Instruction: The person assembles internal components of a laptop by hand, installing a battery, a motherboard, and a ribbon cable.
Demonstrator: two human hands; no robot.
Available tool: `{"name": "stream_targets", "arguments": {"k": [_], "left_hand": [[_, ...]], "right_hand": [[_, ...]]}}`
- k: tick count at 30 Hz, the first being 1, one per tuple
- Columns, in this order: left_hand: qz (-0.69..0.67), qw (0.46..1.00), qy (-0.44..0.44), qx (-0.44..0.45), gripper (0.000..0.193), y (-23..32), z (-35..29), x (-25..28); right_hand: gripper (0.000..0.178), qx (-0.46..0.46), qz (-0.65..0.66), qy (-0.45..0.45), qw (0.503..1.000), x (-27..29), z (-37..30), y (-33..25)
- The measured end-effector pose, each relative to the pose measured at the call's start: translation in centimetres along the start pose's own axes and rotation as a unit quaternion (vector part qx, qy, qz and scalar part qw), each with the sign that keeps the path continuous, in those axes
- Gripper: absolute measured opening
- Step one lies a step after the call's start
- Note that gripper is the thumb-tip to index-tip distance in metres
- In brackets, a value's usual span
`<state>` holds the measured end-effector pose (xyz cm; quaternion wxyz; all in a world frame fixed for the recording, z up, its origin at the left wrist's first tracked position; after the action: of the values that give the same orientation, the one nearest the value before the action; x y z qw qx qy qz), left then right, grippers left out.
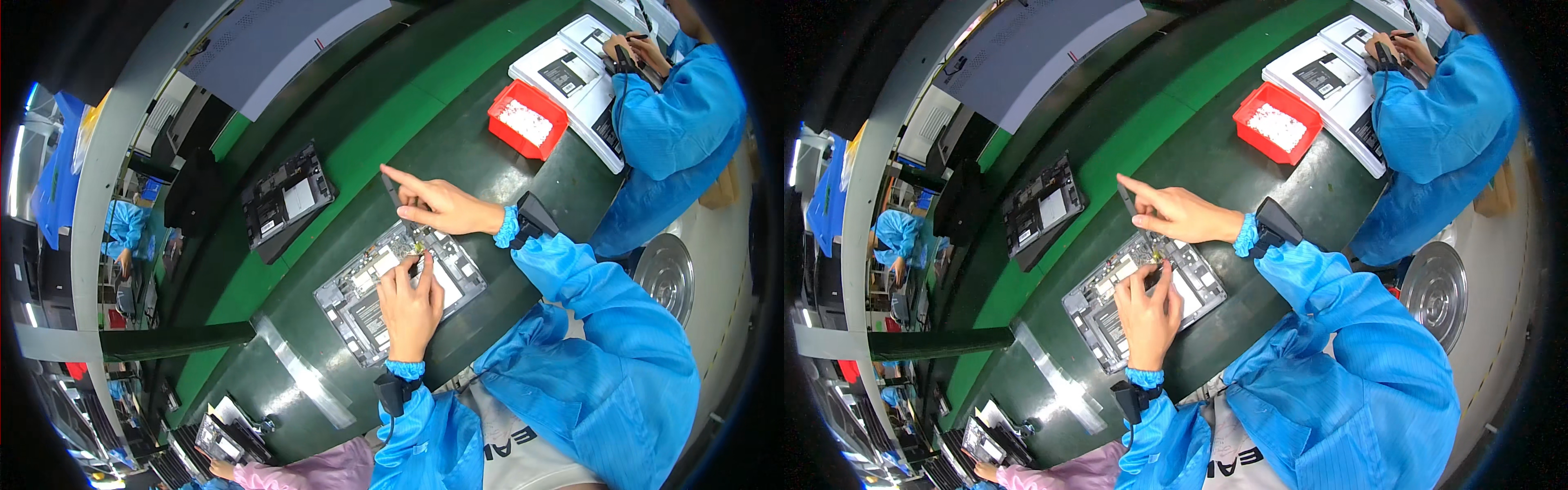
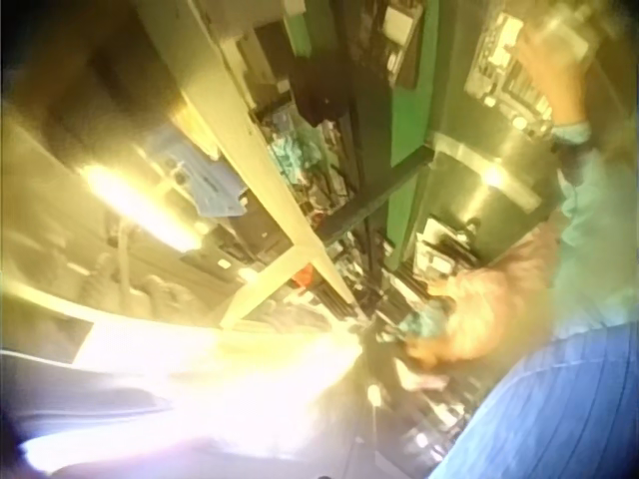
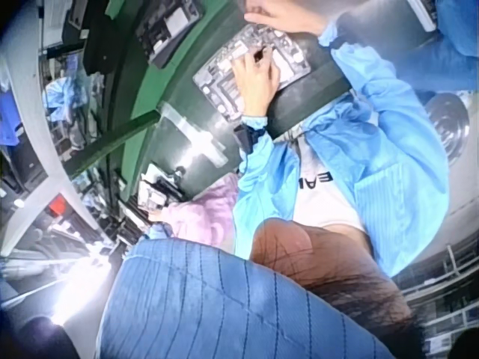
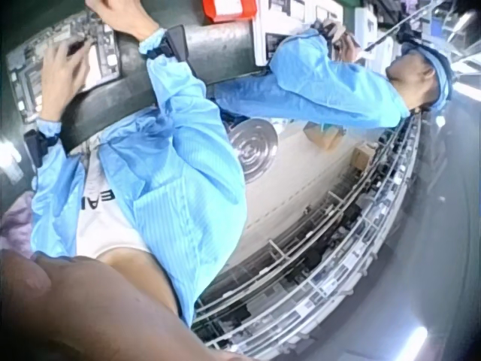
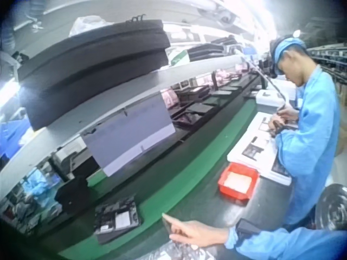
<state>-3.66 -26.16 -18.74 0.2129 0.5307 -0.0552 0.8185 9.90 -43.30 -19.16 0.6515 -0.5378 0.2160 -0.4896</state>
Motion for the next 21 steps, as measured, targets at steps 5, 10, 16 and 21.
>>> {"name": "stream_targets", "arguments": {"k": [5,10,16,21], "left_hand": [[-0.005,1.000,-0.003,-0.002,0.038,-0.1,-0.1,-0.1],[-0.005,1.000,-0.016,-0.004,0.041,-0.1,0.0,0.1],[0.020,0.999,-0.049,-0.014,0.047,-0.4,0.2,0.0],[-0.072,0.995,-0.064,-0.005,0.052,0.2,1.9,0.1]], "right_hand": [[0.080,-0.001,-0.032,-0.027,0.999,-0.4,0.0,0.1],[0.078,-0.022,-0.056,-0.043,0.997,-0.9,-0.2,0.5],[0.070,0.005,-0.033,0.035,0.999,-0.8,0.1,0.0],[0.016,0.031,0.063,0.216,0.974,2.6,-2.0,-1.6]]}}
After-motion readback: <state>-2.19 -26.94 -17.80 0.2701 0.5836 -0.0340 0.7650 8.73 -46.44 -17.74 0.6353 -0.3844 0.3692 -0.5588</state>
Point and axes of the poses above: each hand's wrist, its own z-axis towards the middle knuckle, its own x-axis out of the back of the hand, y = z × x, the point moved 1 cm from there along z, towards the middle knuckle, and after that the axes turned 10 degrees about z, right-handed, at the moved point
